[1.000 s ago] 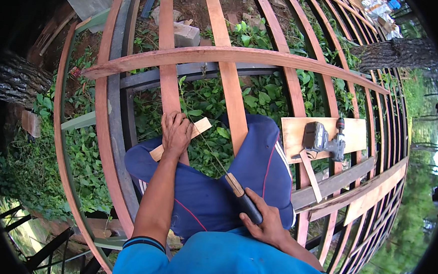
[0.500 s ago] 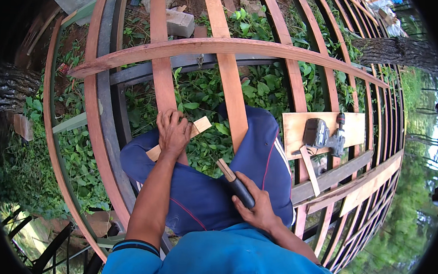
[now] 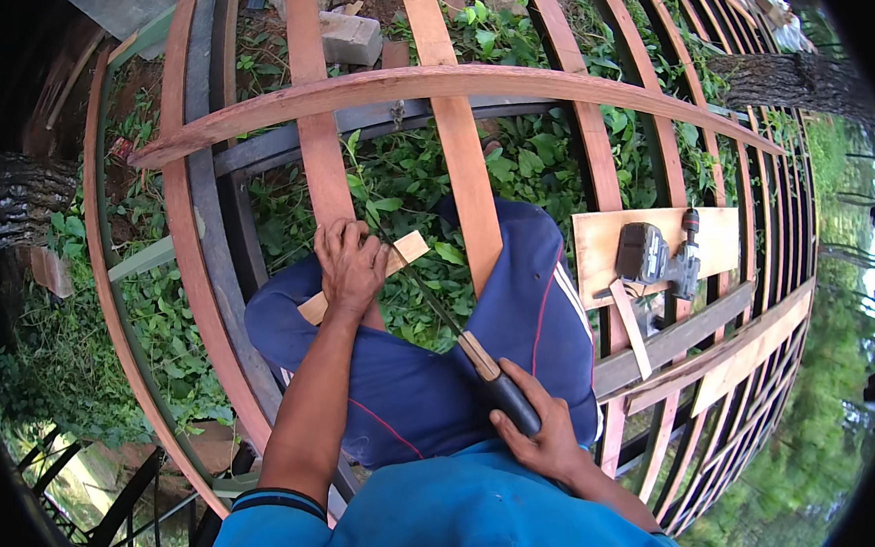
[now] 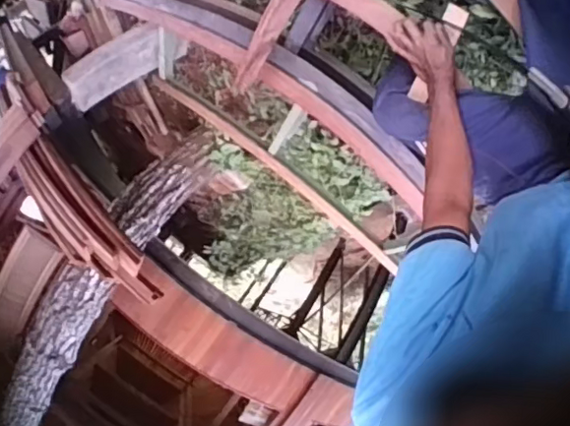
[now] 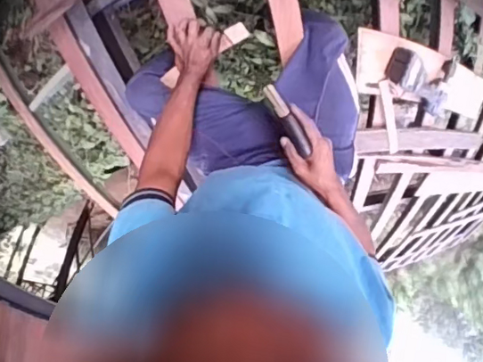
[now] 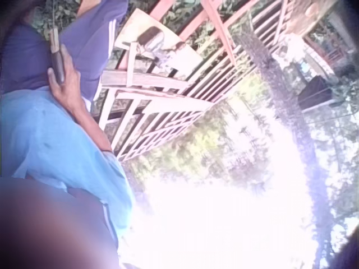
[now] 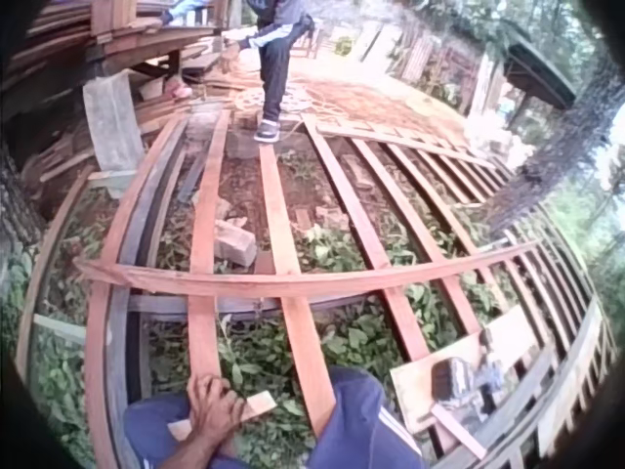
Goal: The person assembles a curved wooden frame by placing small wooden blocks between beams, marking positions with a knife, and securing them with a cordless drill. The person repeats this process at multiple points along the frame.
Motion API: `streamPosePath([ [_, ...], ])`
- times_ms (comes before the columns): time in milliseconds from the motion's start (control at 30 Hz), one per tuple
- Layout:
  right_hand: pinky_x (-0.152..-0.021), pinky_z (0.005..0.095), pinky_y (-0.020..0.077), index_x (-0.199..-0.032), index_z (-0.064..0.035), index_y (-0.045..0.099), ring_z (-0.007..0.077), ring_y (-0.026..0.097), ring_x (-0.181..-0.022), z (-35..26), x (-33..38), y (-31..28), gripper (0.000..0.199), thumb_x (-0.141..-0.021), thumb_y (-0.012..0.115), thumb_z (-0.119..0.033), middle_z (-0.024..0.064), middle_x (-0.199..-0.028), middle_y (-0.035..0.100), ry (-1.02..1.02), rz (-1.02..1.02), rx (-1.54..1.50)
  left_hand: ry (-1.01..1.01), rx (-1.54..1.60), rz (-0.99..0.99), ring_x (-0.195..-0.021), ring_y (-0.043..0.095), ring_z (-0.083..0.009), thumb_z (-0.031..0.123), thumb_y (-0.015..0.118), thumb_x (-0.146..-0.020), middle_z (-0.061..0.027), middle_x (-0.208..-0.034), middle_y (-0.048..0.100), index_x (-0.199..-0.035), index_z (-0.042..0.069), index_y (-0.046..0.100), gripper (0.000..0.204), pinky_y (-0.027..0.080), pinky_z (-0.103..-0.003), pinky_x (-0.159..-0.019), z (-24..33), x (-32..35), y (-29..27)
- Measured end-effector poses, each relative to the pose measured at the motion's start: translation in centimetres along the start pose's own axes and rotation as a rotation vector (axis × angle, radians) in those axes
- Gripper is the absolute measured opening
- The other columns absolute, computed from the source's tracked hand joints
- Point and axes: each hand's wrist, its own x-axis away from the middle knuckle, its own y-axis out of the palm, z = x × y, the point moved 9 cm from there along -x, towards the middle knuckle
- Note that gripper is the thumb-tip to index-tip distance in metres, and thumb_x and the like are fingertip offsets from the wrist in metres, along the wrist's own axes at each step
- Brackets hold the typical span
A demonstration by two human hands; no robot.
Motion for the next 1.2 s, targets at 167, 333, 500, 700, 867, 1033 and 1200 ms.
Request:
streamPosePath([
  [167, -0.079, 0.0388, 0.0564, -0.154, -0.0032, 0.044, 0.0368, 0.076, -0.091, -0.1, -0.5, 0.4, 0.064, -0.096, 0.071, -0.01, 0.0251, -0.118, 0.07, 0.008, 0.014, -0.038, 0.003, 0.002, -0.019, -0.133, 0.045, -0.0317, 0.026, 0.07, -0.09, -0.0082, -0.122, 0.059, -0.092, 0.008, 0.07, 0.018, 0.021, -0.058, -0.122, 0.1, 0.0, 0.0],
  [333, -0.088, 0.0358, 0.0572, -0.155, -0.0028, 0.044, 0.0378, 0.075, -0.105, 2.1, -4.7, 3.0, 0.067, -0.095, 0.072, -0.009, 0.0224, -0.129, 0.07, 0.15, -0.077, -0.078, 0.003, -0.022, 0.02, -0.133, 0.046, -0.0318, 0.026, 0.069, -0.091, -0.008, -0.121, 0.059, -0.091, 0.007, 0.069, 0.018, 0.021, -0.058, -0.121, 0.2, -0.3, -0.3],
  [500, -0.087, 0.0356, 0.0573, -0.154, -0.0028, 0.044, 0.0363, 0.076, -0.105, -0.7, 2.4, -1.9, 0.066, -0.095, 0.072, -0.009, 0.0251, -0.128, 0.068, -0.031, 0.014, -0.006, -0.005, -0.011, -0.007, -0.132, 0.046, -0.0318, 0.026, 0.069, -0.091, -0.0079, -0.121, 0.059, -0.093, 0.008, 0.07, 0.018, 0.021, -0.059, -0.121, 0.1, 0.1, -0.1],
  [700, -0.073, 0.039, 0.0557, -0.154, -0.0043, 0.045, 0.0351, 0.073, -0.079, 8.9, -5.1, 5.9, 0.066, -0.094, 0.073, -0.009, 0.0222, -0.096, 0.071, -0.067, 0.055, -0.108, 0.012, -0.061, 0.041, -0.132, 0.047, -0.031, 0.028, 0.067, -0.093, -0.0084, -0.12, 0.06, -0.092, 0.008, 0.07, 0.021, 0.022, -0.058, -0.121, 0.2, -0.1, -0.2],
  [867, -0.068, 0.0438, 0.053, -0.155, -0.0041, 0.043, 0.037, 0.069, -0.072, 4.3, -3.9, 3.1, 0.067, -0.098, 0.072, -0.02, 0.0223, -0.085, 0.066, -0.126, 0.084, -0.154, 0.078, -0.104, 0.1, -0.128, 0.05, -0.0322, 0.026, 0.065, -0.093, -0.0096, -0.117, 0.061, -0.092, 0.007, 0.07, 0.02, 0.024, -0.057, -0.12, 0.5, 0.0, 0.1],
  [1033, -0.078, 0.0335, 0.055, -0.157, -0.0017, 0.043, 0.0265, 0.074, -0.086, 0.6, 6.8, -7.6, 0.068, -0.1, 0.072, -0.027, 0.0184, -0.107, 0.074, 0.099, -0.038, -0.201, 0.076, -0.162, 0.057, -0.129, 0.047, -0.0406, 0.031, 0.053, -0.103, -0.0169, -0.13, 0.057, -0.105, 0.001, 0.069, 0.034, 0.028, -0.061, -0.118, 0.4, 0.3, 1.4],
  [1200, -0.092, 0.0316, 0.0537, -0.152, -0.0005, 0.052, 0.0133, 0.068, -0.102, 3.4, 20.7, -20.6, 0.065, -0.097, 0.076, -0.026, 0.0086, -0.118, 0.074, -0.14, 0.569, -0.29, 0.094, -0.237, 0.009, -0.133, 0.046, -0.0396, 0.041, 0.056, -0.103, -0.0171, -0.129, 0.056, -0.102, -0.001, 0.062, 0.042, 0.031, -0.058, -0.117, 0.1, 0.8, 2.0],
])
